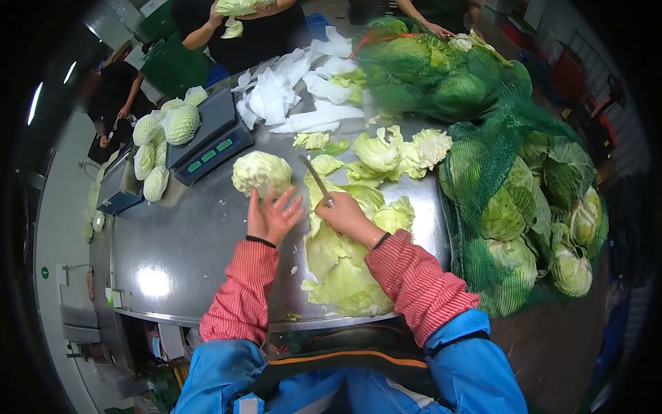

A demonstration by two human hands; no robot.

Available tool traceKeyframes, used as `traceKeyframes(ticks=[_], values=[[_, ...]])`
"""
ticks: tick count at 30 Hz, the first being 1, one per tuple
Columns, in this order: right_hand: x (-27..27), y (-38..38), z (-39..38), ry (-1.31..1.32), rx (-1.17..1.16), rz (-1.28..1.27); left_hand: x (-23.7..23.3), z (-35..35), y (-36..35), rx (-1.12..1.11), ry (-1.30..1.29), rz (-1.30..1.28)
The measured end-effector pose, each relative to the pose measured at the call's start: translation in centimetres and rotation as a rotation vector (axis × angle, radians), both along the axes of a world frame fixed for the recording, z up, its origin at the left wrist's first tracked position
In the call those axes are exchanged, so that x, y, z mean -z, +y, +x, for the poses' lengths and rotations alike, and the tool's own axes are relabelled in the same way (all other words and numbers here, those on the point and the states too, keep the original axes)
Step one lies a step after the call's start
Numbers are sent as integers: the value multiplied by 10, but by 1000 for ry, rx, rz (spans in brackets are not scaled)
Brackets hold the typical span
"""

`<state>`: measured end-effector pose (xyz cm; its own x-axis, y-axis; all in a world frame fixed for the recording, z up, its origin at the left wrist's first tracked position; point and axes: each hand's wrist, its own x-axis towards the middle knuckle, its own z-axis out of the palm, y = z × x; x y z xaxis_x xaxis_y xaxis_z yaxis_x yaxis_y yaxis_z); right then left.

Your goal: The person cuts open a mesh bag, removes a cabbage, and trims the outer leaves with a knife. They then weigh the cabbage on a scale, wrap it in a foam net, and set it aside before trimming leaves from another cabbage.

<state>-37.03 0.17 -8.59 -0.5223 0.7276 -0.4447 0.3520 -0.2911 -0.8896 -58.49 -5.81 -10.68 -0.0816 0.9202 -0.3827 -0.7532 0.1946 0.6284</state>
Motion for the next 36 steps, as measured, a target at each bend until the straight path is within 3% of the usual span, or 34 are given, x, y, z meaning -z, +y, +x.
traceKeyframes(ticks=[2, 5, 7, 9, 12, 14, 15, 17, 20, 23, 25, 27, 29, 31, 32, 33, 35, 36], values=[[1, -3, 5, 46, 60, 142, -10, -10, 18, -51, 139, -29], [-10, -22, 21, 78, 119, 334, -5, -25, 38, -54, 760, -279], [-20, -38, 39, 41, 129, 440, 80, -84, 63, -118, 1227, -86], [-16, -58, 59, 75, 126, 530, 76, -92, 70, -30, 1395, -136], [-36, -90, 100, -4, 151, 484, 117, -127, 98, 229, 1204, -156], [-47, -108, 129, -66, 193, 524, 100, -83, 106, 105, 1239, -180], [-49, -114, 144, -100, 248, 589, 102, -59, 107, -85, 1259, 96], [-58, -128, 177, -156, 324, 719, -2, 50, 84, 51, 1220, 283], [-76, -143, 233, -208, 584, 888, -77, 170, 55, 409, 915, 593], [-107, -147, 312, -375, 777, 913, -115, 279, 19, 826, 614, 669], [-111, -141, 369, -380, 973, 1011, -119, 340, 14, 963, 668, 817], [-120, -145, 424, -492, 1173, 878, -136, 393, 16, 1090, 638, 763], [-114, -148, 483, -552, 1386, 949, -144, 448, 33, 1209, 611, 814], [-89, -157, 551, -747, 1444, 917, -140, 507, 45, 1332, 349, 485], [-86, -160, 573, -749, 1401, 815, -128, 533, 44, 1379, 180, 280], [-88, -156, 588, -760, 1291, 910, -112, 562, 43, 1413, 15, 74], [-90, -144, 610, -778, 1061, 1087, -72, 608, 25, 1455, 19, -120], [-92, -134, 620, -832, 944, 1047, -53, 624, 16, 1408, 72, -201]])
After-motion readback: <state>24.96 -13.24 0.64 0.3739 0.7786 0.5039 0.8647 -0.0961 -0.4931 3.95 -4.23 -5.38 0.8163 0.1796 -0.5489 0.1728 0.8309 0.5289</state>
